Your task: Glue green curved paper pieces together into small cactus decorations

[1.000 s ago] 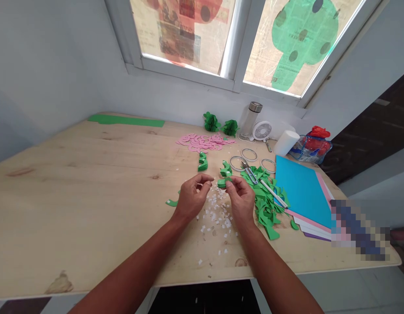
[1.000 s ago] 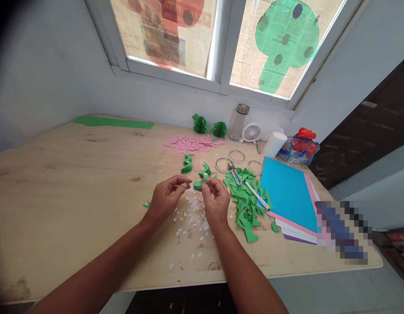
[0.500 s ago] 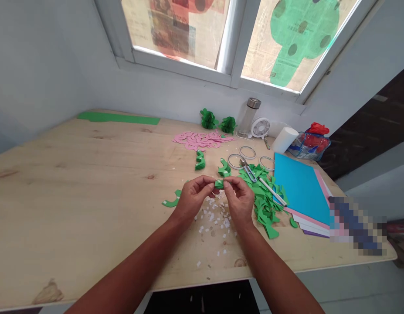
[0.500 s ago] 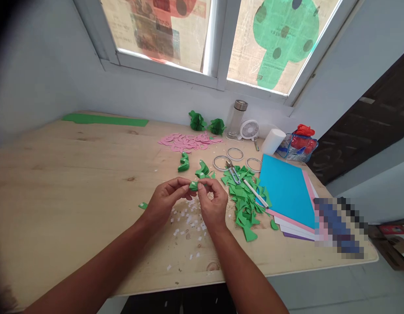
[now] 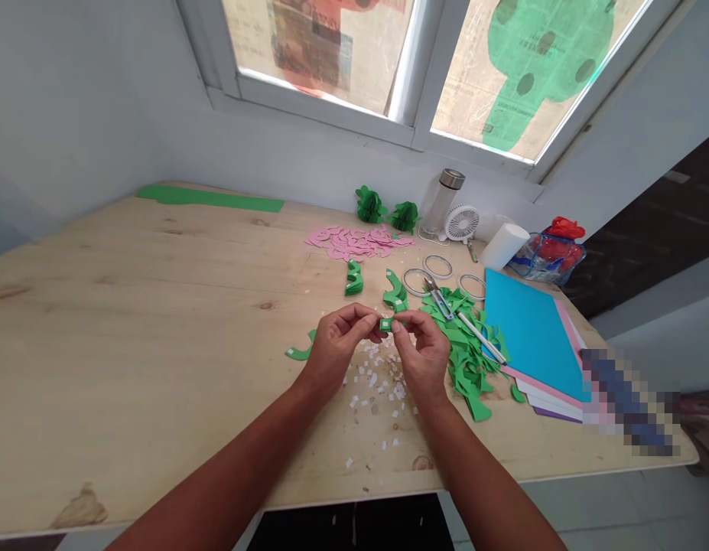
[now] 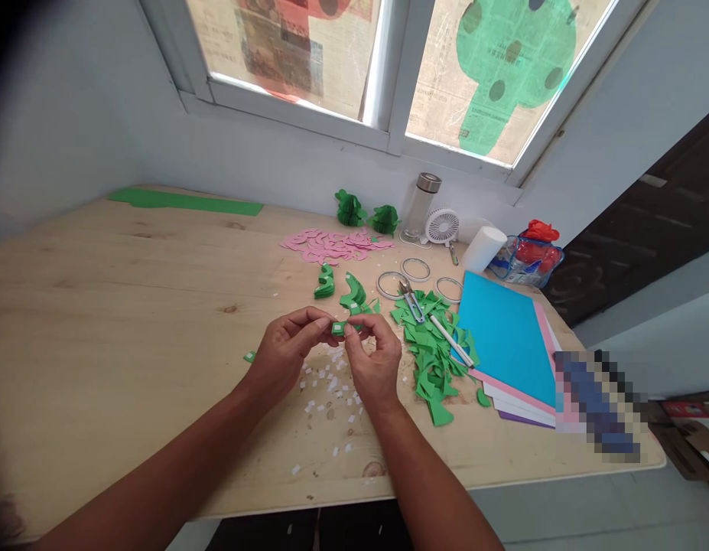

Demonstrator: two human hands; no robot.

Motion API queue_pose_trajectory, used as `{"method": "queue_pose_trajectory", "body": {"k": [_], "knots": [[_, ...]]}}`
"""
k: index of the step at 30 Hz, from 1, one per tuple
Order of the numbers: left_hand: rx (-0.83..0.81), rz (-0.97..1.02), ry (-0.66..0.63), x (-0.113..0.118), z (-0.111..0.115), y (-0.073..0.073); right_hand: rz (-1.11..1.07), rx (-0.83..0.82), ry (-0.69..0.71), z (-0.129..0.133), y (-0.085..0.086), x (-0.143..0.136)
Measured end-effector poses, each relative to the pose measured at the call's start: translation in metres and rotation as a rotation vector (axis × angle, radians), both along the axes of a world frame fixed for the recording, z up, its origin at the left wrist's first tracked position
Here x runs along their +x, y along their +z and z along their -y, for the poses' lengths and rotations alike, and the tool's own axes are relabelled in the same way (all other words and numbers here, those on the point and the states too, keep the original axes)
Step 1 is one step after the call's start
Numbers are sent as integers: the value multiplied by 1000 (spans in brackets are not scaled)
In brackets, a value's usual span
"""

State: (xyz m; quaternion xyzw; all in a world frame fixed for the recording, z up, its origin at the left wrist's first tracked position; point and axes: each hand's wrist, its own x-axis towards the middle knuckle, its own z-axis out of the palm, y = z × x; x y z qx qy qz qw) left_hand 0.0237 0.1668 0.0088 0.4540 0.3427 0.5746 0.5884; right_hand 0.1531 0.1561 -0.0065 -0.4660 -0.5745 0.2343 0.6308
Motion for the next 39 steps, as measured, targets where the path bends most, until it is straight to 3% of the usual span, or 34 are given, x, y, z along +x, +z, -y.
{"method": "queue_pose_trajectory", "body": {"k": [9, 23, 39], "knots": [[27, 20, 17, 0, 1, 0, -31, -3, 19, 1, 0, -1], [25, 72, -86, -1, -1, -2, -130, -74, 92, 4, 4, -2], [22, 42, -100, -1, -4, -6, -253, -131, 132, 3, 9, -6]]}}
